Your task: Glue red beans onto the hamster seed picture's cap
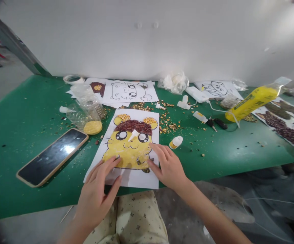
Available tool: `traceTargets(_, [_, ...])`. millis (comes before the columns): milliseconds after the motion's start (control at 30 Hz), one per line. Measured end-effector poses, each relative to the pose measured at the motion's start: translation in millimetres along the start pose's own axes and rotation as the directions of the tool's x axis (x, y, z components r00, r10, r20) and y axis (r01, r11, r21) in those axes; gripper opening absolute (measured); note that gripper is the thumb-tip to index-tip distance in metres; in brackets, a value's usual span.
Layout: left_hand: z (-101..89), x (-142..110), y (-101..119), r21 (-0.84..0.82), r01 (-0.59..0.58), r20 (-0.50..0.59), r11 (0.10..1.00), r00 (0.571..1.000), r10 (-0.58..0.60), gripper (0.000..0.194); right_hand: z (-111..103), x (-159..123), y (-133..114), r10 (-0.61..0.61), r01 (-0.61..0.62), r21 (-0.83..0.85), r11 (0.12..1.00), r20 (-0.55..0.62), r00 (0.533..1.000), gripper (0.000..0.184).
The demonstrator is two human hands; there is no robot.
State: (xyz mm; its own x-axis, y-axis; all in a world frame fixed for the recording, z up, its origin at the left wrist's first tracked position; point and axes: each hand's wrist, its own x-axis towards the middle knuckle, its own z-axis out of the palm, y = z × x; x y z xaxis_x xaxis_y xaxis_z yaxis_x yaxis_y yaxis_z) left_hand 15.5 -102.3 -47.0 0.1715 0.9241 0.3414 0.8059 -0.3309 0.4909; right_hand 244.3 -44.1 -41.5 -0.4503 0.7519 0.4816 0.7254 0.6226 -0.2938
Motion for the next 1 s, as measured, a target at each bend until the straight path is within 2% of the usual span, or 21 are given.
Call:
traceTargets(100, [0.7, 0, -2, 0.009, -0.014, -0.002, 1.0, 1.0, 0.014, 0.043, -12, -1, -8, -0.058, 0.061, 0.016, 0.998, -0.135, 0.989, 0.05])
traceTargets(167, [1.1, 0, -2, 0.017, -0.017, -0.004, 1.0, 1.0, 0.017, 0.042, -26, 3, -9, -0.056, 0.059, 0.008, 0.998, -0.206, 0.977, 0.05])
traceTargets(233, [1.3, 0, -2, 0.024, -0.024, -0.012, 0.999, 1.0, 0.024, 0.042, -42, 11, -3, 0.01, -0.016, -0.018, 1.0, -0.313, 0.95, 0.048])
traceTargets(333, [1.8, 1, -3, 0.03, -0.037, -0.023, 0.999, 0.999, 0.038, 0.042, -65, 30, 18, 0.21, -0.235, -0.007, 0.972, -0.428, 0.879, 0.039])
traceTargets(400, [2.6, 2, -3, 0.026, -0.041, -0.03, 0.999, 0.999, 0.042, 0.043, -75, 42, 33, 0.29, -0.321, -0.004, 0.947, -0.413, 0.863, 0.034])
traceTargets(500, [3.7, 1, -4, 0.004, -0.039, -0.04, 0.999, 0.998, 0.039, 0.046, -75, 51, 42, 0.327, -0.345, 0.011, 0.939, -0.351, 0.877, 0.039])
traceTargets(600, [0.9, -1, -4, -0.114, -0.023, -0.079, 0.993, 0.997, 0.014, 0.046, -60, 44, 20, 0.324, -0.294, 0.143, 0.945, -0.288, 0.901, 0.04])
traceTargets(667, [-4.2, -3, -1, -0.334, 0.051, -0.077, 0.941, 0.994, -0.081, 0.041, -45, 34, -4, 0.291, -0.237, 0.278, 0.931, -0.174, 0.941, 0.033])
traceTargets(700, [-7.3, -3, 1, -0.497, 0.11, -0.033, 0.861, 0.989, -0.145, 0.037, -36, 28, -17, 0.267, -0.225, 0.367, 0.902, -0.067, 0.961, 0.034])
traceTargets(733, [-10.3, -3, 3, -0.668, 0.182, 0.051, 0.721, 0.979, -0.2, 0.033, -28, 23, -29, 0.248, -0.23, 0.46, 0.858, 0.021, 0.968, 0.039])
traceTargets(800, [-15.3, 0, 8, -0.9, 0.328, 0.28, 0.286, 0.94, -0.197, 0.033, -13, 14, -48, 0.234, -0.271, 0.606, 0.748, 0.14, 0.962, 0.045])
traceTargets(833, [-16.7, 1, 10, -0.916, 0.395, 0.381, 0.073, 0.912, -0.15, 0.037, -7, 11, -56, 0.238, -0.29, 0.671, 0.682, 0.172, 0.956, 0.047])
traceTargets(867, [-17.3, 3, 12, -0.891, 0.445, 0.453, -0.094, 0.886, -0.103, 0.04, -3, 9, -62, 0.247, -0.306, 0.732, 0.608, 0.191, 0.95, 0.047])
traceTargets(900, [-17.2, 5, 13, -0.852, 0.48, 0.503, -0.212, 0.862, -0.069, 0.042, 0, 7, -66, 0.262, -0.316, 0.788, 0.528, 0.203, 0.943, 0.047])
traceTargets(933, [-16.3, 6, 14, -0.812, 0.509, 0.542, -0.285, 0.839, -0.047, 0.044, 2, 7, -70, 0.282, -0.324, 0.833, 0.448, 0.212, 0.936, 0.047])
traceTargets(1000, [-13.6, 7, 16, -0.765, 0.544, 0.59, -0.345, 0.806, -0.038, 0.046, 3, 8, -76, 0.324, -0.354, 0.884, 0.306, 0.253, 0.912, 0.047])
